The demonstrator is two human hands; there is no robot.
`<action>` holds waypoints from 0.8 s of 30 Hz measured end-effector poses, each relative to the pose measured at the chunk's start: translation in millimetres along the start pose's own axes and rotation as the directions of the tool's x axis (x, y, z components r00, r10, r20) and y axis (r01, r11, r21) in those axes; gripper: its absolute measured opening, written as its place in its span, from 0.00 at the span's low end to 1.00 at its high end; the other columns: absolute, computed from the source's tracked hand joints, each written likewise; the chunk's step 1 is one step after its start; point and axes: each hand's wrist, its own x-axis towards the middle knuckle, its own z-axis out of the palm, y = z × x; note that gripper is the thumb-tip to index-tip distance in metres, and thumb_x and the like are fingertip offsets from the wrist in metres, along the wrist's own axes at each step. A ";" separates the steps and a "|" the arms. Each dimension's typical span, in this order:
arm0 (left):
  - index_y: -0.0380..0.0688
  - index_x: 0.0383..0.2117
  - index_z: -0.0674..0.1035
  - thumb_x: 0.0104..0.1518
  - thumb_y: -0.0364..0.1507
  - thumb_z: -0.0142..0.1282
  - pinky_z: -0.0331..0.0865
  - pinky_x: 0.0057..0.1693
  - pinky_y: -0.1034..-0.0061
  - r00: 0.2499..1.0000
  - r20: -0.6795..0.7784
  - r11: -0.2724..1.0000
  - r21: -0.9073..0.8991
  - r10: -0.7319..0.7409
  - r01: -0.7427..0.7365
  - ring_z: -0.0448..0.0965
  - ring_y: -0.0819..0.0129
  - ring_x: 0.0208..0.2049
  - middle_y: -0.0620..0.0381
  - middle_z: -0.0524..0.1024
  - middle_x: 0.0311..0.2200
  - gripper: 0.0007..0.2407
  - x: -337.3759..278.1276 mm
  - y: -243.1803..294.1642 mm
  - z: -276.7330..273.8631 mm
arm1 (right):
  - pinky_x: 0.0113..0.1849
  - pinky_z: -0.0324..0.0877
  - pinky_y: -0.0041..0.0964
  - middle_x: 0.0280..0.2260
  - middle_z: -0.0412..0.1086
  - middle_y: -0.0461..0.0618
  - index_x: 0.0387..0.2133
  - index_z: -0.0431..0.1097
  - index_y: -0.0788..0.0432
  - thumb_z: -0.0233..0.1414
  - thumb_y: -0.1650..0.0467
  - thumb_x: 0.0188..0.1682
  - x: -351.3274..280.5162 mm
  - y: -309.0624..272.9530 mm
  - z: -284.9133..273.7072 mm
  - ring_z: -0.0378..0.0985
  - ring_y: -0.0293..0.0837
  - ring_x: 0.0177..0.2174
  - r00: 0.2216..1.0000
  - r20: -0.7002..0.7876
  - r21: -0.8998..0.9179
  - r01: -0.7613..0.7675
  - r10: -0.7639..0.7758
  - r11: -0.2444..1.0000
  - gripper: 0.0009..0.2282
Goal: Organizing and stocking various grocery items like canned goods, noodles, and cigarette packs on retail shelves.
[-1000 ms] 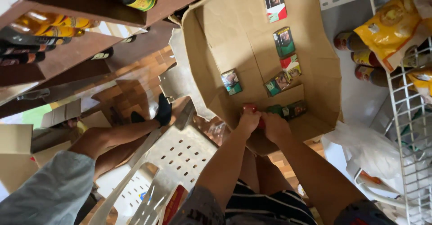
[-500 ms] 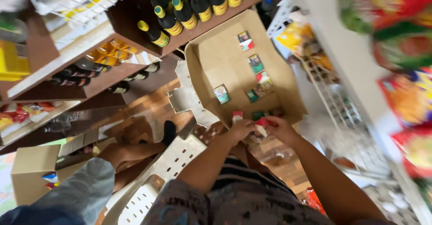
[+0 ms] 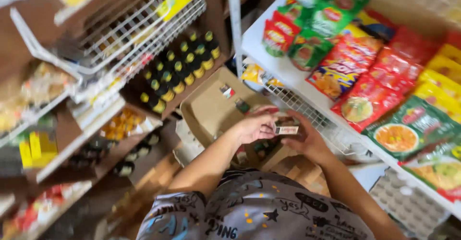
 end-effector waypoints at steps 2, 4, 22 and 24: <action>0.58 0.58 0.71 0.57 0.31 0.59 0.79 0.39 0.71 0.999 0.048 1.000 -0.002 -0.005 0.005 0.82 0.67 0.30 0.58 0.79 0.32 0.21 5.7 13.8 11.1 | 0.51 0.71 0.40 0.56 0.66 0.50 0.66 0.53 0.54 0.60 0.78 0.42 -0.1 -5.9 -2.6 0.71 0.43 0.53 0.990 -0.063 -0.014 0.125 -0.126 0.992 0.36; 0.55 0.57 0.72 0.58 0.31 0.60 0.80 0.40 0.72 0.996 0.089 1.000 -0.011 -0.003 0.004 0.82 0.67 0.31 0.56 0.79 0.32 0.19 11.8 33.4 21.3 | 0.54 0.70 0.41 0.56 0.67 0.52 0.67 0.54 0.57 0.59 0.80 0.45 6.9 -12.1 -6.0 0.71 0.43 0.54 0.962 -0.113 -0.041 0.245 -0.248 0.969 0.34; 0.58 0.59 0.71 0.60 0.27 0.58 0.80 0.44 0.70 0.930 0.365 0.977 -0.181 -0.041 0.114 0.82 0.67 0.38 0.58 0.80 0.43 0.20 12.7 95.5 56.3 | 0.51 0.73 0.38 0.57 0.62 0.50 0.68 0.45 0.56 0.57 0.82 0.44 22.9 -66.2 62.9 0.71 0.40 0.54 0.743 -0.543 -0.049 0.438 -0.392 0.897 0.38; 0.59 0.61 0.67 0.58 0.25 0.58 0.78 0.50 0.68 0.911 0.401 0.968 -0.252 0.095 0.010 0.81 0.65 0.46 0.57 0.77 0.51 0.24 2.8 95.0 71.5 | 0.48 0.74 0.38 0.54 0.67 0.52 0.66 0.45 0.54 0.58 0.81 0.42 26.6 -64.4 69.1 0.77 0.44 0.47 0.659 -0.631 0.003 0.530 -0.409 0.848 0.39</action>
